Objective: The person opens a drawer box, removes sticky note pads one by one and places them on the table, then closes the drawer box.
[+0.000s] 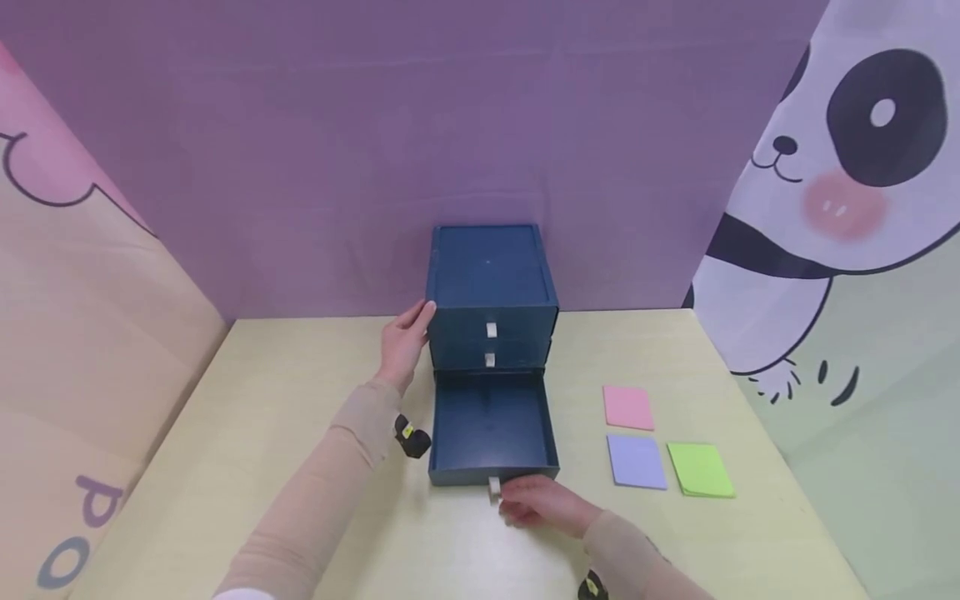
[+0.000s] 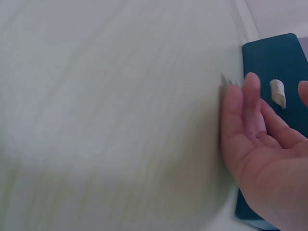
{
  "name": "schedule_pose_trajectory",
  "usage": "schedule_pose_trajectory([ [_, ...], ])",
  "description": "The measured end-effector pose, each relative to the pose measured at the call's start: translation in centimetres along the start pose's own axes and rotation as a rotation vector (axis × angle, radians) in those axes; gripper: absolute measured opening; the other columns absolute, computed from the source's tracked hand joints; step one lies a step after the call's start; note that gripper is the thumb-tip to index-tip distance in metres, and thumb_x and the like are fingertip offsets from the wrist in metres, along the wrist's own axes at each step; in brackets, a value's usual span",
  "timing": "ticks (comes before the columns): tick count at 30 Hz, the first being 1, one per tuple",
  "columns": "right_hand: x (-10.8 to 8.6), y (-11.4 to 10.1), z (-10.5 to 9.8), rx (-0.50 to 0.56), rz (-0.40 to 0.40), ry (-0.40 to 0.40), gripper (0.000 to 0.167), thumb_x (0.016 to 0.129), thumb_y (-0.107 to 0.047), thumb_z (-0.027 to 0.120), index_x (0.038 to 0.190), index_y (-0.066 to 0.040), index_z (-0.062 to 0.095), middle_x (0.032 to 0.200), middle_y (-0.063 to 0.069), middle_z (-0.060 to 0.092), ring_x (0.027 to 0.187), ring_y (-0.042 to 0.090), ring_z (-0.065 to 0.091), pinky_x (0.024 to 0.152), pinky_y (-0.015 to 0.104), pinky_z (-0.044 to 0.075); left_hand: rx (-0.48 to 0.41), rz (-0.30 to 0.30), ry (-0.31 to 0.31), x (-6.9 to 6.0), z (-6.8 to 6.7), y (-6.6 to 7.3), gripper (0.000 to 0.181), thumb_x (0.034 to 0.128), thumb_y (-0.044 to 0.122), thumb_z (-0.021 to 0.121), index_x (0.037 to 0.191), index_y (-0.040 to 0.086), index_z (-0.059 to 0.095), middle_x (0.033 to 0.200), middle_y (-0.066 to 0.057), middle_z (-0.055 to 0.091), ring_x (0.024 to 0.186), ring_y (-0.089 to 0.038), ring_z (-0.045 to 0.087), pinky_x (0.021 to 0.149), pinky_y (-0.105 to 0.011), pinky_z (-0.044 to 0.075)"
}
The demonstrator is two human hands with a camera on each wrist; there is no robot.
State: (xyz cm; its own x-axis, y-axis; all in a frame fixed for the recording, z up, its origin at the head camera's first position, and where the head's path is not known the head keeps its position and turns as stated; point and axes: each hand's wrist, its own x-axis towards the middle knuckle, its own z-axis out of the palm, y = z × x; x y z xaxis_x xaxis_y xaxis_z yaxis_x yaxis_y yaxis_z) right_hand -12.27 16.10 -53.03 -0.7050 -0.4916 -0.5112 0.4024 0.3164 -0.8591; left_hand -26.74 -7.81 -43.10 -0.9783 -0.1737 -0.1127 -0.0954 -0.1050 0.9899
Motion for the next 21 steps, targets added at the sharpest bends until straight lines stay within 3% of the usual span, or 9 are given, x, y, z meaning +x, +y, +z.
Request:
schedule_pose_trajectory([
  [11, 0.5, 0.3, 0.8, 0.046, -0.108, 0.079, 0.039, 0.095, -0.012, 0.052, 0.116, 0.020, 0.053, 0.101, 0.020, 0.069, 0.081, 0.010, 0.065, 0.079, 0.030, 0.056, 0.020, 0.016, 0.010, 0.2, 0.0, -0.1, 0.051, 0.0885, 0.042, 0.064, 0.132, 0.015, 0.058, 0.139, -0.002, 0.053, 0.130, -0.018, 0.047, 0.107, -0.034, 0.040],
  [21, 1.1, 0.5, 1.6, 0.015, -0.102, 0.213, 0.033, 0.091, -0.010, 0.059, 0.107, 0.019, 0.059, 0.092, 0.011, 0.071, 0.077, 0.008, 0.062, 0.075, 0.027, 0.056, 0.007, 0.019, -0.001, 0.3, 0.1, -0.4, 0.052, 0.0885, 0.043, 0.063, 0.132, 0.015, 0.057, 0.139, -0.001, 0.053, 0.130, -0.017, 0.047, 0.107, -0.034, 0.040],
])
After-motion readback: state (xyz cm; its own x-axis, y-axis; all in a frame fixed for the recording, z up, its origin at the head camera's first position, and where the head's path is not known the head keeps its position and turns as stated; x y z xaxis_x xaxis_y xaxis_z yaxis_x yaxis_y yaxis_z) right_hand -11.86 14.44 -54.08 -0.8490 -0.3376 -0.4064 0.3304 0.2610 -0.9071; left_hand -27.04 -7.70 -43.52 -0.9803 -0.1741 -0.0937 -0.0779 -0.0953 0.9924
